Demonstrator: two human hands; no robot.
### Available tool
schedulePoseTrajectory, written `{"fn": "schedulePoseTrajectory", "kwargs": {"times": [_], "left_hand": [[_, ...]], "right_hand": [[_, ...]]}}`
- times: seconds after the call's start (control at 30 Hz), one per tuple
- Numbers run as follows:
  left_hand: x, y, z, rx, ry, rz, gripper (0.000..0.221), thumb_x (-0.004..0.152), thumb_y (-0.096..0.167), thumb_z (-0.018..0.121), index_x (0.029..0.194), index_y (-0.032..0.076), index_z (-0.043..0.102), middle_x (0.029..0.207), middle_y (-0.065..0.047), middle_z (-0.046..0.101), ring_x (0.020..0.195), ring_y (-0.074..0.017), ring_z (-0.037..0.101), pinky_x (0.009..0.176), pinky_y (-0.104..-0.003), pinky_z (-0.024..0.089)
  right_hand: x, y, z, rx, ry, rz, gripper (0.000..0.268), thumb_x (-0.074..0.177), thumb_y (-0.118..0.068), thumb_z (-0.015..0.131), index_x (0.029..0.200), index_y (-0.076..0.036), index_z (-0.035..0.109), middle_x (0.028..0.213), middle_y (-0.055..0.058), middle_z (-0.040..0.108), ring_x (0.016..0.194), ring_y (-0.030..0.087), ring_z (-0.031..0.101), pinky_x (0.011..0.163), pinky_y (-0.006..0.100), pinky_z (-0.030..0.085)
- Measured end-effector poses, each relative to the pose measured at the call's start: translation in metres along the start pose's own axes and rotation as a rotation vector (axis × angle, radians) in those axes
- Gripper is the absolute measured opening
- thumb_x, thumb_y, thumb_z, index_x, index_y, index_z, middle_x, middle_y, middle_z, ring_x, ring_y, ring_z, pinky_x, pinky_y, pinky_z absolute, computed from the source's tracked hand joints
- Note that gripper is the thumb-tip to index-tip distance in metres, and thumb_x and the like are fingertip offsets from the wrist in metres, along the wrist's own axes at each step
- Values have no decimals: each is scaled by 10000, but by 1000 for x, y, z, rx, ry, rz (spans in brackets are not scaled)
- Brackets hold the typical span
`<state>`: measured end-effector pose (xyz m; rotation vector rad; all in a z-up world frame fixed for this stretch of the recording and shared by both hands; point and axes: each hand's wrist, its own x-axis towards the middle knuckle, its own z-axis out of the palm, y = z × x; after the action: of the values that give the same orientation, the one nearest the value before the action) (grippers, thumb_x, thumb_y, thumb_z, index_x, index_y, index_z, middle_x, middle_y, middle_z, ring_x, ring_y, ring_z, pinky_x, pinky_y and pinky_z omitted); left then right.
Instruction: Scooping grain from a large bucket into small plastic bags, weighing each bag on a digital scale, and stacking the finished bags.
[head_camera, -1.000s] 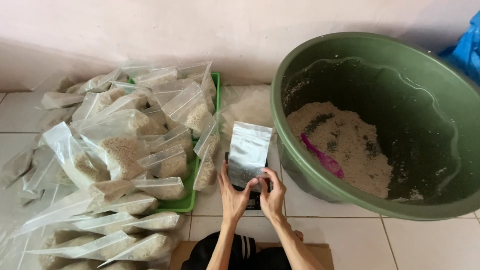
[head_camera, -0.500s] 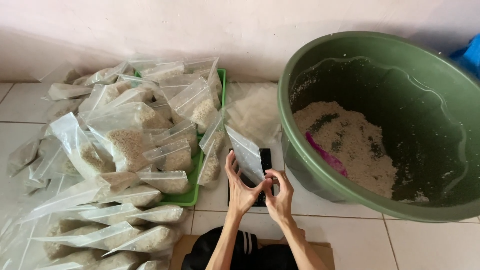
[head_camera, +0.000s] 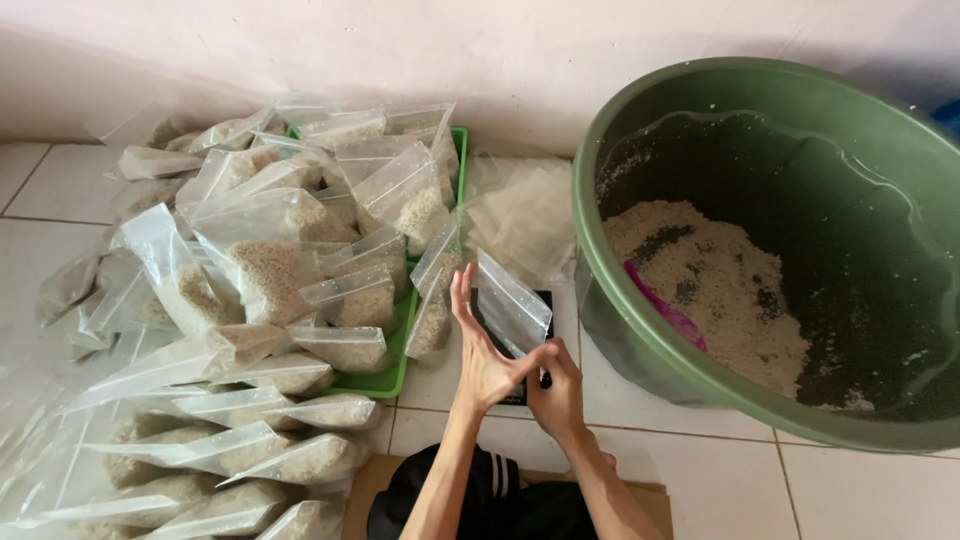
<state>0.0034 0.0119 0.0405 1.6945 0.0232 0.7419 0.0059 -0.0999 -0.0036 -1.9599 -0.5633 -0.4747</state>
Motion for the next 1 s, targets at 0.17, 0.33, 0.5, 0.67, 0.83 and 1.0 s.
{"fn": "schedulePoseTrajectory", "kwargs": {"times": [0.17,0.33,0.5,0.67,0.83,1.0], "left_hand": [[2,-1,-4,-51,-20,-75,1404,559,346,935,1552,106,-28,1493,-347,277,1395,-543,268,1143,-629,207],[7,2,-5,-85,-2,-65,1355,582,322,935,1555,102,18,1467,-367,290,1369,-552,315,1128,-613,259],[7,1,-13,-127,-34,-104,1289,610,237,916,1546,94,41,1422,-406,310,1275,-605,396,1018,-718,321],[5,-5,-14,-125,-22,-98,1272,601,268,918,1543,105,79,1428,-358,329,1267,-557,434,992,-727,335],[2,-12,-14,-81,-28,-46,1280,561,327,908,1539,101,115,1426,-345,334,1244,-573,440,1006,-722,343],[1,11,-14,123,-105,123,1260,523,254,870,1516,42,124,1502,-282,284,1370,-527,337,1103,-676,281]], "right_hand": [[2,-6,-5,35,-9,-40,206,783,131,542,775,-74,547,706,28,464,578,202,498,583,289,486],[0,2,-5,114,8,-26,171,827,62,591,802,-105,567,699,1,437,583,173,499,602,285,478],[-5,20,-3,361,-11,5,215,985,-226,525,970,-67,669,794,31,508,680,150,503,694,318,466],[-2,15,-5,402,-36,2,259,965,-286,576,990,-46,670,822,66,552,741,178,539,738,333,469],[21,-7,-13,609,14,58,583,921,-544,546,1085,6,652,929,116,600,890,198,566,844,369,457],[53,-57,-55,267,-169,-5,171,891,-179,604,962,-40,674,567,18,611,538,135,471,552,266,431]]}}
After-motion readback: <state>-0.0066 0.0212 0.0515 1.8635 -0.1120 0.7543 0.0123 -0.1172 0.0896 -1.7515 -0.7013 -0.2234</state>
